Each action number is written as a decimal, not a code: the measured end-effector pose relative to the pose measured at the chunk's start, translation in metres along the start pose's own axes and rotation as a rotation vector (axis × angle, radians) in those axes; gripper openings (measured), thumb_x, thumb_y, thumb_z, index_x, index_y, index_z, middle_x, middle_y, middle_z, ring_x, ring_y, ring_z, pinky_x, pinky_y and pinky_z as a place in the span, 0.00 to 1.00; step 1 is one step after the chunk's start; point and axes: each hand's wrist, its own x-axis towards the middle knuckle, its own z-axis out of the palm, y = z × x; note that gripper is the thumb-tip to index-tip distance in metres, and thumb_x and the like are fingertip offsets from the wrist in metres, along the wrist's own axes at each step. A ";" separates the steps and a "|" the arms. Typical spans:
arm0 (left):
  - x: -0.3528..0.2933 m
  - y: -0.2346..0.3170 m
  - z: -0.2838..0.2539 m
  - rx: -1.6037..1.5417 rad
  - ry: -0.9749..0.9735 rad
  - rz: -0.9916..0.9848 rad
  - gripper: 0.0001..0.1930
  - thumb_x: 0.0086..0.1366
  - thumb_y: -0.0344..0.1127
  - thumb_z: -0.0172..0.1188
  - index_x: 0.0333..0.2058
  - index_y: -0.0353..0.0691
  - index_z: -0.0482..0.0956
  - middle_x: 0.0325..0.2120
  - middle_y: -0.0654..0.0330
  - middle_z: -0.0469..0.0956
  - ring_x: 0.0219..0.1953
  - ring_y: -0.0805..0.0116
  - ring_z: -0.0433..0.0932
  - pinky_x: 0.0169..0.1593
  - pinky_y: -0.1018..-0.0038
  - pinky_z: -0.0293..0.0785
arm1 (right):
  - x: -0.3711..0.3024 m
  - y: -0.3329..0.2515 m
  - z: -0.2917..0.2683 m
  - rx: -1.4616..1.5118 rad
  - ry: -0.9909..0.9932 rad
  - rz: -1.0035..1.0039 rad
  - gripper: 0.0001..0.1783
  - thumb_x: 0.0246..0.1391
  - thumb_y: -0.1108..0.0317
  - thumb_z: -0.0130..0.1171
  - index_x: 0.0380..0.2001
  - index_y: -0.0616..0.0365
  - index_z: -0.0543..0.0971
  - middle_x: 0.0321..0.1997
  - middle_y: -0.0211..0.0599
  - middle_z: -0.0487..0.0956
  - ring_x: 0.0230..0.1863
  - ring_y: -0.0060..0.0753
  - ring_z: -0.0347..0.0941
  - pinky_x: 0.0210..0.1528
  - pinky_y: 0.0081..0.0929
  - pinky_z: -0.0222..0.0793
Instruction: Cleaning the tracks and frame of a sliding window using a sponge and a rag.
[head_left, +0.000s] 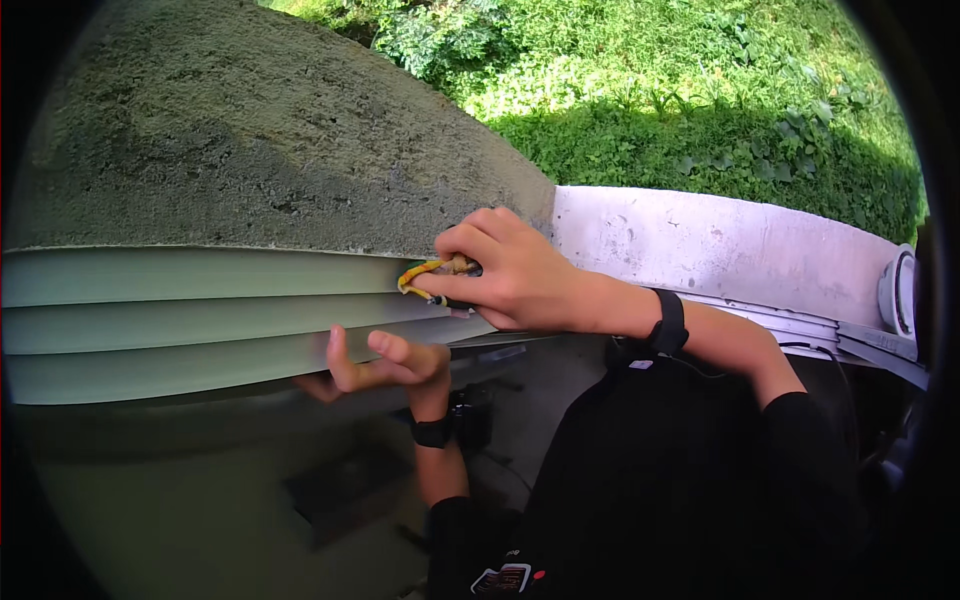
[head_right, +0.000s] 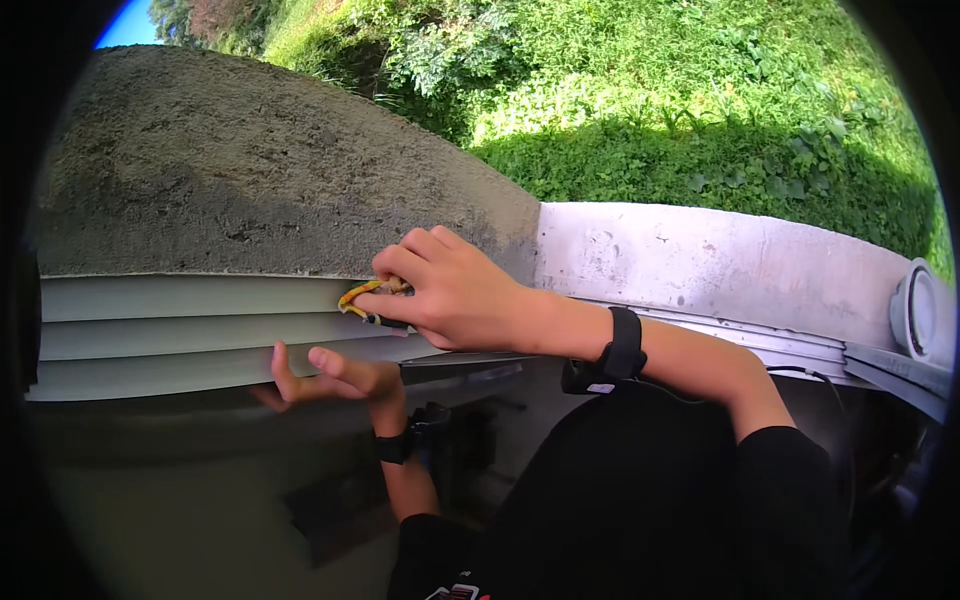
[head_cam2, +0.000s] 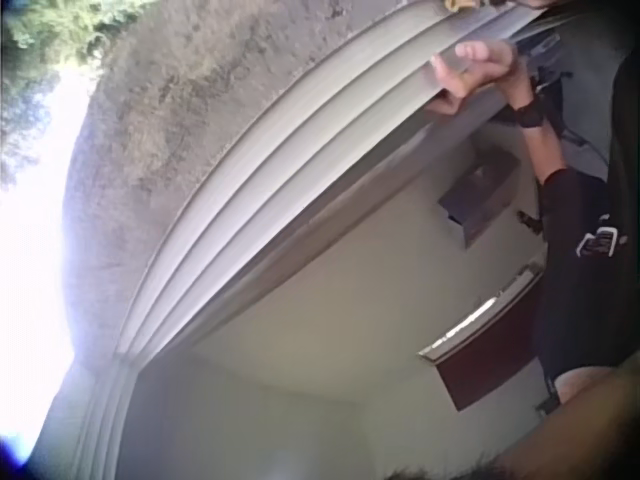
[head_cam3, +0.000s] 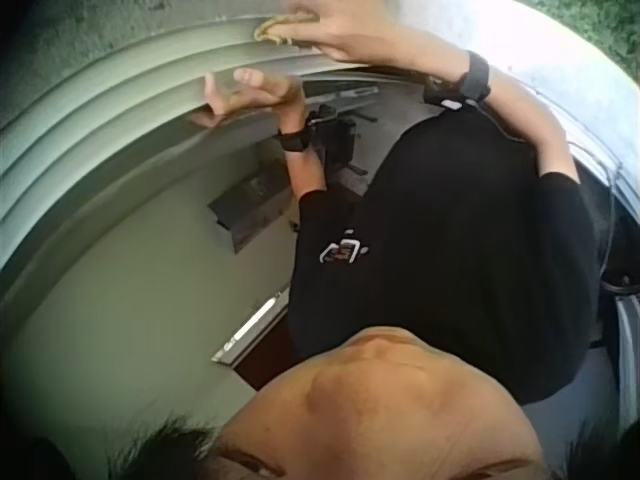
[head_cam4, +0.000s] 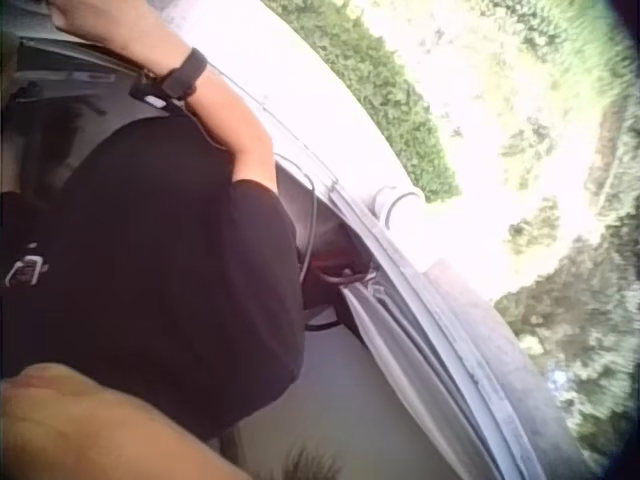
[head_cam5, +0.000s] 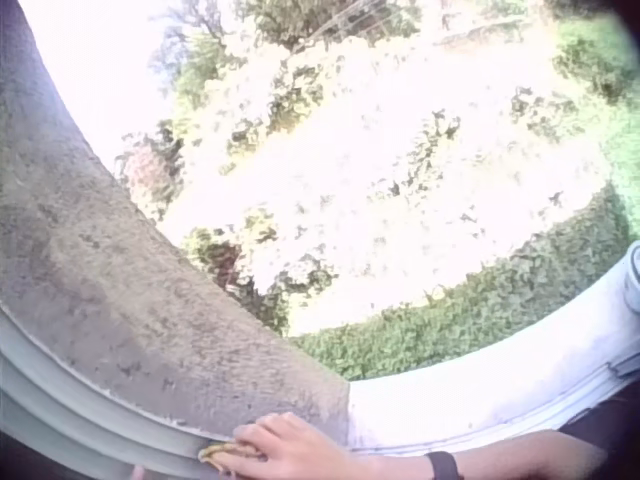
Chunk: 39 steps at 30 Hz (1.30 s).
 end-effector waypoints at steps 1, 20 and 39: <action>-0.001 0.003 0.000 -0.002 -0.005 -0.016 0.19 0.66 0.45 0.42 0.49 0.38 0.62 0.57 0.40 0.44 0.59 0.47 0.52 0.58 0.49 0.59 | 0.013 -0.003 -0.003 0.038 0.070 -0.003 0.22 0.36 0.70 0.61 0.41 0.43 0.79 0.40 0.29 0.70 0.42 0.34 0.65 0.41 0.30 0.60; 0.000 -0.001 0.009 -0.068 0.063 0.037 0.22 0.67 0.48 0.35 0.50 0.37 0.63 0.58 0.41 0.45 0.61 0.48 0.50 0.59 0.46 0.54 | -0.027 0.037 -0.002 0.096 -0.171 -0.105 0.22 0.37 0.73 0.60 0.41 0.42 0.80 0.42 0.29 0.70 0.42 0.38 0.66 0.43 0.33 0.60; -0.005 -0.011 0.003 -0.060 0.117 0.050 0.26 0.66 0.48 0.36 0.58 0.38 0.54 0.61 0.45 0.42 0.62 0.50 0.51 0.61 0.48 0.54 | -0.007 -0.001 0.003 -0.539 0.027 -0.223 0.13 0.45 0.64 0.57 0.38 0.46 0.79 0.39 0.23 0.71 0.39 0.29 0.65 0.40 0.28 0.59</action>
